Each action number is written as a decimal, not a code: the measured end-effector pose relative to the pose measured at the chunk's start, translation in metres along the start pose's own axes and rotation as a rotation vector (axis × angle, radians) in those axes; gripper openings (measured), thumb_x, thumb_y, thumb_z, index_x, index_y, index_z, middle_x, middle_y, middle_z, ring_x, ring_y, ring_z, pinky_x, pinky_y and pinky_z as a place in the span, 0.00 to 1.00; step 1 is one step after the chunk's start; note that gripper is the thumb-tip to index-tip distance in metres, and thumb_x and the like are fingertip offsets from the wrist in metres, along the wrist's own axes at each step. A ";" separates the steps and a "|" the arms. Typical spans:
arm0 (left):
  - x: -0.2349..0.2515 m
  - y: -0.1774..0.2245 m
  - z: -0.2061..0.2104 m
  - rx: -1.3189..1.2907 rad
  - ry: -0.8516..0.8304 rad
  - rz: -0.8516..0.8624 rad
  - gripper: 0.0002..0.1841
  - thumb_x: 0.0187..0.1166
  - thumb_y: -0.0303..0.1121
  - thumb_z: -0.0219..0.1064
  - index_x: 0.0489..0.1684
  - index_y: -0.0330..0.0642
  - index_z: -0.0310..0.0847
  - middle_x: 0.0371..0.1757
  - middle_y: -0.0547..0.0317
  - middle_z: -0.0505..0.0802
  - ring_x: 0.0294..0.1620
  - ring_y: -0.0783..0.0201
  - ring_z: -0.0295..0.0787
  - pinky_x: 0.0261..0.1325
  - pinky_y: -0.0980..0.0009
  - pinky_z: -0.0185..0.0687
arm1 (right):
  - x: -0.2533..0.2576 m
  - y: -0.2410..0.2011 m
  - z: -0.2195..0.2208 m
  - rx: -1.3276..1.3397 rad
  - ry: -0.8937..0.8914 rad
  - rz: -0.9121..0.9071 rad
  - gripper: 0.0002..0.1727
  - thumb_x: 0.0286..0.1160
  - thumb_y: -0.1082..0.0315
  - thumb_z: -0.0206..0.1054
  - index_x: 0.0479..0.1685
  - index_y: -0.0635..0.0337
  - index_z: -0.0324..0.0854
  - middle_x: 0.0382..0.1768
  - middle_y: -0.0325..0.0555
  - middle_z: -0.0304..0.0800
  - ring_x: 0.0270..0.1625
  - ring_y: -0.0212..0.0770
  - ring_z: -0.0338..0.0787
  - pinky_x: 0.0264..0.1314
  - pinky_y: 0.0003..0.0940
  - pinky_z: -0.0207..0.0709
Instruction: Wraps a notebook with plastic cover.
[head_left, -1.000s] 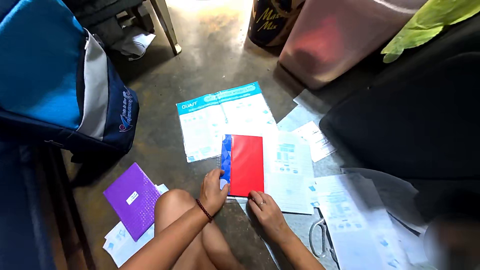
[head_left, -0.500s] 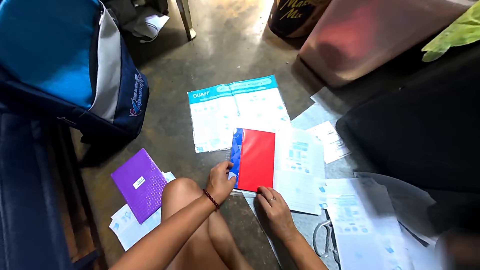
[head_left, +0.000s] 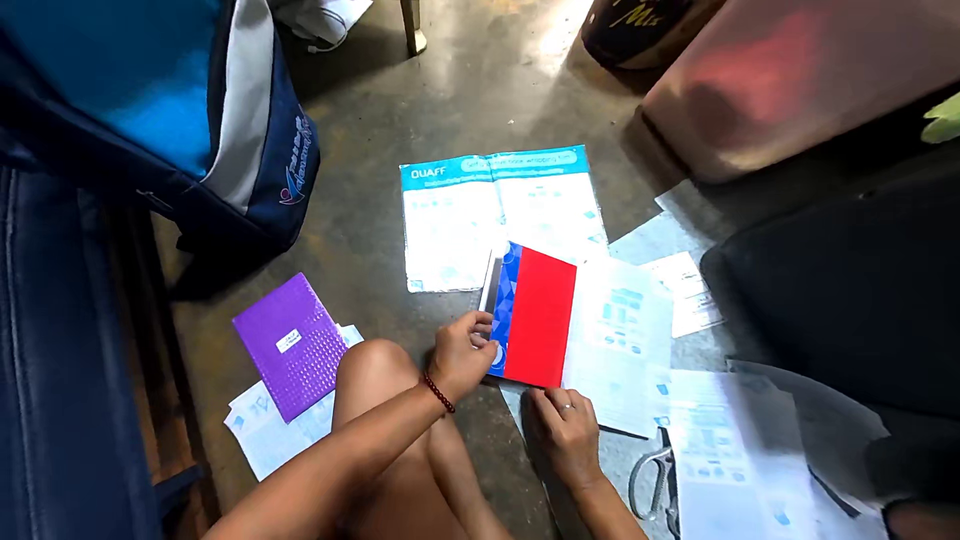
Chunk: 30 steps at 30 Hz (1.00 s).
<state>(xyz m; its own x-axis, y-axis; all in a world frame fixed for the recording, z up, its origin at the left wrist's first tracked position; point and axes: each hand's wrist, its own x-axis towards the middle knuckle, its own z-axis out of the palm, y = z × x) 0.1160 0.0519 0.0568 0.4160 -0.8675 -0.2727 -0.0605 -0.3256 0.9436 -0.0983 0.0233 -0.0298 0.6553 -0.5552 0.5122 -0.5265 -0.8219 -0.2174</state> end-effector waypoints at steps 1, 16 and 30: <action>-0.003 0.000 0.002 -0.014 -0.008 0.037 0.19 0.72 0.20 0.68 0.63 0.24 0.82 0.57 0.39 0.92 0.42 0.68 0.94 0.49 0.75 0.88 | -0.002 -0.002 0.001 -0.007 0.005 0.014 0.13 0.75 0.69 0.61 0.32 0.64 0.91 0.24 0.54 0.85 0.30 0.53 0.84 0.38 0.45 0.74; -0.014 0.004 0.008 -0.109 -0.200 0.175 0.28 0.76 0.25 0.70 0.76 0.22 0.72 0.55 0.38 0.93 0.44 0.63 0.96 0.48 0.71 0.90 | -0.005 -0.010 0.006 -0.027 0.096 0.122 0.13 0.72 0.66 0.64 0.31 0.62 0.94 0.24 0.50 0.87 0.30 0.49 0.84 0.38 0.41 0.74; -0.008 0.007 0.026 0.119 -0.004 -0.056 0.18 0.71 0.24 0.68 0.61 0.30 0.85 0.84 0.35 0.72 0.78 0.50 0.77 0.73 0.61 0.77 | -0.009 -0.016 0.006 0.001 0.111 0.231 0.13 0.72 0.64 0.65 0.33 0.58 0.95 0.35 0.56 0.90 0.38 0.52 0.87 0.44 0.41 0.78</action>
<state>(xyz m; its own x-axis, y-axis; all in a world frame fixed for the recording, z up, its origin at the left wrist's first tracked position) 0.0890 0.0465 0.0605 0.4183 -0.8481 -0.3253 -0.1444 -0.4156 0.8980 -0.0930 0.0407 -0.0356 0.4546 -0.7108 0.5367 -0.6549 -0.6752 -0.3394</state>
